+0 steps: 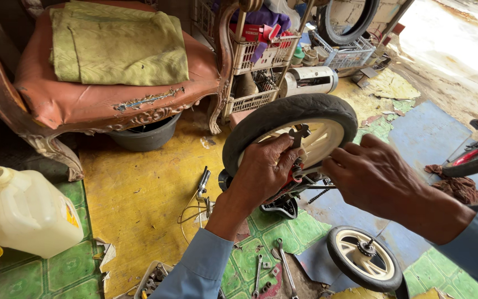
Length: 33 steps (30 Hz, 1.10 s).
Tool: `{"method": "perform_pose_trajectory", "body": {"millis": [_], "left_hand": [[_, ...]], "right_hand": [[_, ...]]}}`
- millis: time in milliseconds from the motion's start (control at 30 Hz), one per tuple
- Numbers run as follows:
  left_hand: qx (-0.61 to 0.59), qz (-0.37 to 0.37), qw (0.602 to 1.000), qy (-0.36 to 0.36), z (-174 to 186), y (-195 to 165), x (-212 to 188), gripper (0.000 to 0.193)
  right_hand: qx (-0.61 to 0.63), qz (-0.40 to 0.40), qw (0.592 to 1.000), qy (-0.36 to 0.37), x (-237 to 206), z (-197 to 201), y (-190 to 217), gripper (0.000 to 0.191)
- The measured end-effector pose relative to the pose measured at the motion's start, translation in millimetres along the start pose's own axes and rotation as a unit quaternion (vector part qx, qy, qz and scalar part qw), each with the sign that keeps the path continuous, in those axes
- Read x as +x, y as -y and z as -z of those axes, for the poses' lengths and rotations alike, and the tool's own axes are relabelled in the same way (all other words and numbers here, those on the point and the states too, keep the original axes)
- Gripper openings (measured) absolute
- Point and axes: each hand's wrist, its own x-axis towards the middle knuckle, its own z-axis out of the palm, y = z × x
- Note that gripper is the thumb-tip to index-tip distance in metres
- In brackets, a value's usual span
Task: The person sits on the floor of a repair shop working on a small bicycle lying on its side. They use wrenches and a socket tool to loosen and tighten nuts on the rear wheel hub and brake area, handling bolts and wheel components by hand throughout.
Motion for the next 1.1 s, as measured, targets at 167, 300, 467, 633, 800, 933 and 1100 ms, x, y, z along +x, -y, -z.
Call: {"method": "perform_pose_trajectory", "body": {"millis": [167,300,467,633,800,933,1100], "left_hand": [[-0.053,0.044,0.998,0.017,0.9,-2.0,-0.2,0.006],[-0.030,0.020,0.999,0.007,0.6,-2.1,-0.1,0.006],[-0.032,0.021,0.999,0.009,0.4,-2.4,-0.9,0.005],[-0.017,0.008,1.000,0.006,1.3,-4.3,0.0,0.005],[-0.029,0.033,0.999,0.022,2.9,-8.2,-0.5,0.007],[-0.020,0.023,0.999,0.010,3.3,-9.7,0.3,0.007],[-0.003,0.036,0.999,0.014,3.0,-9.5,1.0,0.008]], "right_hand": [[0.135,-0.013,0.981,-0.136,-13.9,-34.9,-1.2,0.006],[0.231,-0.044,0.950,-0.207,-21.2,-77.4,8.9,0.006],[0.423,-0.092,0.872,-0.228,-19.4,-121.1,37.9,0.010],[0.502,-0.146,0.833,-0.182,-18.9,-132.8,54.2,0.016],[0.509,-0.147,0.831,-0.172,-19.4,-131.1,53.2,0.016],[0.506,-0.146,0.832,-0.176,-19.7,-135.8,54.3,0.015],[0.496,-0.116,0.834,-0.211,-20.1,-144.0,48.8,0.020]]}}
